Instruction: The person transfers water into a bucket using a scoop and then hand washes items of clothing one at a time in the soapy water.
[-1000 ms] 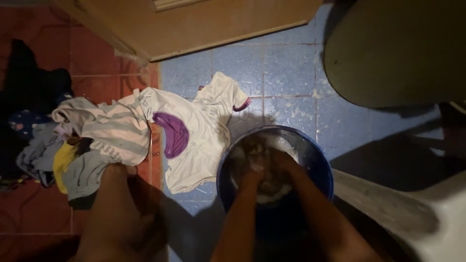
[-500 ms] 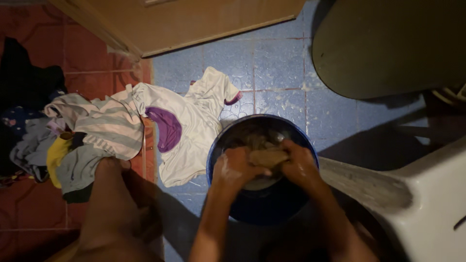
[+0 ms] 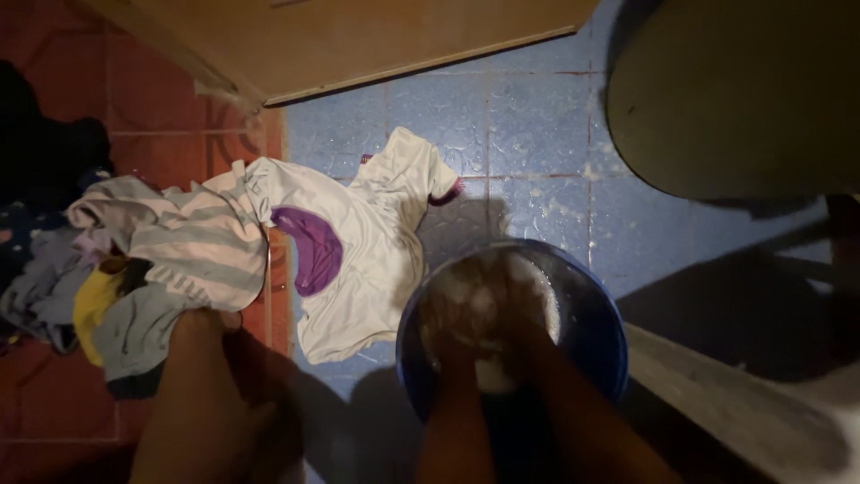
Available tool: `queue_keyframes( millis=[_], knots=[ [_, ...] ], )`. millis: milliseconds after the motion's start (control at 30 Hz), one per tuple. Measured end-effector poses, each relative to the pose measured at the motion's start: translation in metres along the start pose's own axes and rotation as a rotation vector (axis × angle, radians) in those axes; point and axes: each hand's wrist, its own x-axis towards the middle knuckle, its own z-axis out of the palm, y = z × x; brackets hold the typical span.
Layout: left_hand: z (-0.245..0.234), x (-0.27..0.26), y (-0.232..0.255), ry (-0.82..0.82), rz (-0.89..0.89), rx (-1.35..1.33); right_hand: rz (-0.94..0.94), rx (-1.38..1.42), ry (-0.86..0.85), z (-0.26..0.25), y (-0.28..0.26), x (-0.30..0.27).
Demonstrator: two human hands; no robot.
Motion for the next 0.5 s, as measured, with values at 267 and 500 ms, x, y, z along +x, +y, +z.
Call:
queue_keyframes(
  millis=[267,500],
  knots=[
    [0.018,0.027,-0.007,-0.012,-0.048,-0.026,0.048,-0.043,-0.083,0.041,0.02,-0.006],
    [-0.012,0.017,0.007,0.074,-0.013,-0.093,0.02,-0.062,-0.058,0.022,0.015,0.007]
  ],
)
